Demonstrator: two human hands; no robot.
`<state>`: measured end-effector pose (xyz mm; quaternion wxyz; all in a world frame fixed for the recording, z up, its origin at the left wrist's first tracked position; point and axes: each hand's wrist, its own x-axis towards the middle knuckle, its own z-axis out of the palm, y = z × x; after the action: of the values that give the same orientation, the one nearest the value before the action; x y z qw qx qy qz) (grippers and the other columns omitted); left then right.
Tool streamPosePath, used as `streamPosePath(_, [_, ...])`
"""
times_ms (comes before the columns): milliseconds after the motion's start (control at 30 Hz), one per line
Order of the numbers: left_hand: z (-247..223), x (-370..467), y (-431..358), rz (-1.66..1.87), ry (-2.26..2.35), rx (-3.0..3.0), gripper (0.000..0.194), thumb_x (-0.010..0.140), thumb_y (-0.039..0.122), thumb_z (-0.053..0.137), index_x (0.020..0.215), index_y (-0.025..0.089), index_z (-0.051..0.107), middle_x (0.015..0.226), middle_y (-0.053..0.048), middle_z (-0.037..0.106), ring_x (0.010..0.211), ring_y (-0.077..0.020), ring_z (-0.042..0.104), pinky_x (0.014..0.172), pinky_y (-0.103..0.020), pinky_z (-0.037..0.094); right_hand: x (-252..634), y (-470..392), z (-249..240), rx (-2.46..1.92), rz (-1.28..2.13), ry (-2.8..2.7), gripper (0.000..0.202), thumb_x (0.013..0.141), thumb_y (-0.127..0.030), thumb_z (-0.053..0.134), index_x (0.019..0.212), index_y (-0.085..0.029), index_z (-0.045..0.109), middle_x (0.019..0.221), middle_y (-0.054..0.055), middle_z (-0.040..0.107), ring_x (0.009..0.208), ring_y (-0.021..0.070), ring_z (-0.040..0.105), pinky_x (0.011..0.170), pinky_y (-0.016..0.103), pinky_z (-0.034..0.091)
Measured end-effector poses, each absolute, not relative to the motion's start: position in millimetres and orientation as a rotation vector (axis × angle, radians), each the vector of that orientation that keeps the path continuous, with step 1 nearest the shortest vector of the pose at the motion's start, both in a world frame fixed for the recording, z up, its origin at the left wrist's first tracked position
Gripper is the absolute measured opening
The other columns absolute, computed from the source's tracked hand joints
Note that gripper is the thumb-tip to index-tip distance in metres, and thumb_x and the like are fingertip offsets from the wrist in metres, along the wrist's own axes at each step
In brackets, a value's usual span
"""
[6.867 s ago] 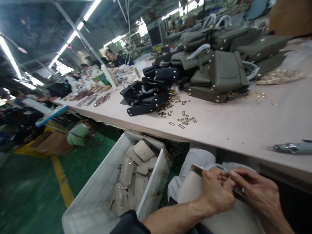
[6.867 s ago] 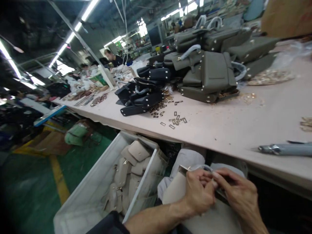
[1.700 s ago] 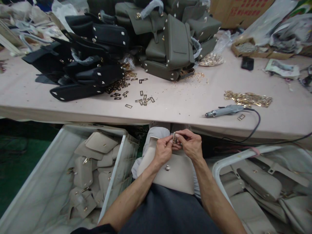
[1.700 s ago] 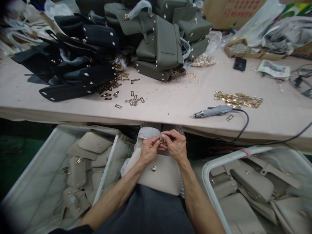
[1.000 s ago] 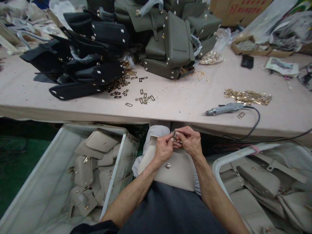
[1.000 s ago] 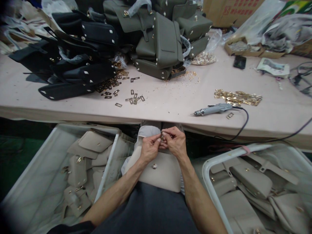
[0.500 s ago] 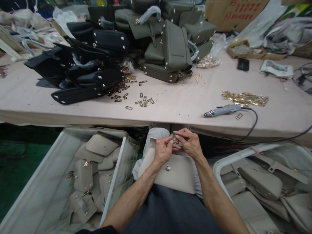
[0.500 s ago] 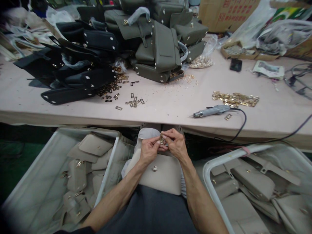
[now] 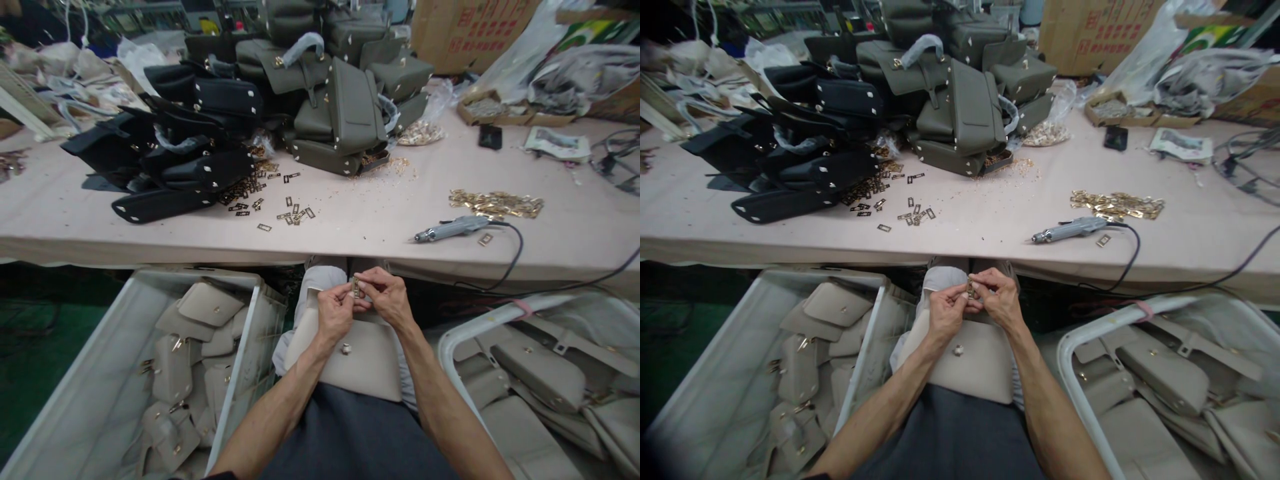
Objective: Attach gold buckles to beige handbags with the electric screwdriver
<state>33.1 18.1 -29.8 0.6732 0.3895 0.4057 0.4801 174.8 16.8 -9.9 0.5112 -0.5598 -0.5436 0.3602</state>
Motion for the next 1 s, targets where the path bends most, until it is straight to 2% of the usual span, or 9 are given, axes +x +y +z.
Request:
streamPosePath(200, [-26,33,19,1.091,0.929,0.898,0.040,0.084,0.040,0.077,0.105,0.006,0.078,0.079,-0.011,0.079,0.061,-0.0218,0.077,0.058,-0.030,0.066,172,21,-5,-1.313,0.798,-1.302,0.013,0.085,-0.031,0.076,0.091,-0.021,0.083,0.090,0.008,0.075,0.082,0.0202,0.070,0.073,0.031,0.056])
streamPosePath(367, [-21,32,22,1.093,0.968,0.890,0.045,0.079,0.048,0.082,0.095,0.007,0.078,0.076,-0.012,0.079,0.055,-0.0216,0.075,0.053,-0.028,0.064,167,23,-8,-1.272,0.901,-1.263,0.016,0.084,-0.034,0.076,0.089,-0.020,0.082,0.089,0.007,0.075,0.064,0.0173,0.067,0.058,0.029,0.054])
streamPosePath(467, [-21,32,21,1.111,0.994,0.903,0.048,0.078,0.052,0.083,0.094,0.007,0.078,0.075,-0.012,0.078,0.054,-0.0212,0.074,0.050,-0.026,0.062,172,23,-1,-1.347,0.867,-1.276,0.022,0.085,-0.040,0.075,0.091,-0.020,0.082,0.087,0.008,0.076,0.067,0.0197,0.069,0.062,0.031,0.056])
streamPosePath(633, [-22,32,16,1.109,1.005,0.891,0.050,0.078,0.057,0.081,0.086,0.007,0.076,0.070,-0.012,0.077,0.053,-0.0213,0.074,0.047,-0.024,0.060,233,40,32,-1.763,0.237,-0.932,0.051,0.088,-0.054,0.067,0.120,-0.014,0.073,0.083,0.010,0.075,0.070,0.0253,0.070,0.072,0.038,0.059])
streamPosePath(700, [-22,32,16,1.111,0.998,0.889,0.051,0.078,0.057,0.080,0.086,0.007,0.075,0.071,-0.013,0.077,0.054,-0.0217,0.075,0.047,-0.024,0.060,269,57,45,-1.979,-0.107,-0.813,0.055,0.088,-0.049,0.067,0.126,-0.010,0.068,0.088,0.014,0.075,0.084,0.0312,0.072,0.089,0.047,0.056])
streamPosePath(767, [-21,32,16,1.113,0.995,0.886,0.051,0.078,0.057,0.081,0.085,0.007,0.075,0.072,-0.014,0.077,0.054,-0.0221,0.075,0.047,-0.024,0.060,300,75,51,-2.199,-0.232,-0.747,0.071,0.083,-0.051,0.071,0.133,-0.002,0.059,0.097,0.024,0.074,0.101,0.0407,0.070,0.097,0.056,0.052])
streamPosePath(867, [-22,32,17,1.111,0.989,0.894,0.050,0.078,0.056,0.080,0.084,0.007,0.074,0.073,-0.013,0.077,0.055,-0.0224,0.075,0.048,-0.025,0.060,327,98,52,-2.351,-0.162,-0.641,0.087,0.070,-0.053,0.082,0.131,0.004,0.054,0.112,0.037,0.066,0.114,0.0491,0.064,0.099,0.061,0.050])
streamPosePath(933, [-24,31,16,1.117,0.987,0.898,0.048,0.079,0.054,0.080,0.086,0.007,0.075,0.074,-0.013,0.077,0.055,-0.0221,0.075,0.048,-0.024,0.060,335,109,49,-2.263,-0.082,-0.457,0.089,0.055,-0.043,0.092,0.125,-0.001,0.056,0.117,0.038,0.063,0.120,0.0499,0.060,0.103,0.062,0.048])
streamPosePath(1000, [-27,30,15,1.122,0.986,0.897,0.047,0.080,0.053,0.079,0.089,0.007,0.075,0.076,-0.013,0.078,0.055,-0.0218,0.075,0.048,-0.024,0.060,338,116,45,-2.095,0.012,-0.271,0.079,0.045,-0.031,0.095,0.113,-0.010,0.060,0.112,0.032,0.066,0.116,0.0453,0.062,0.100,0.057,0.052])
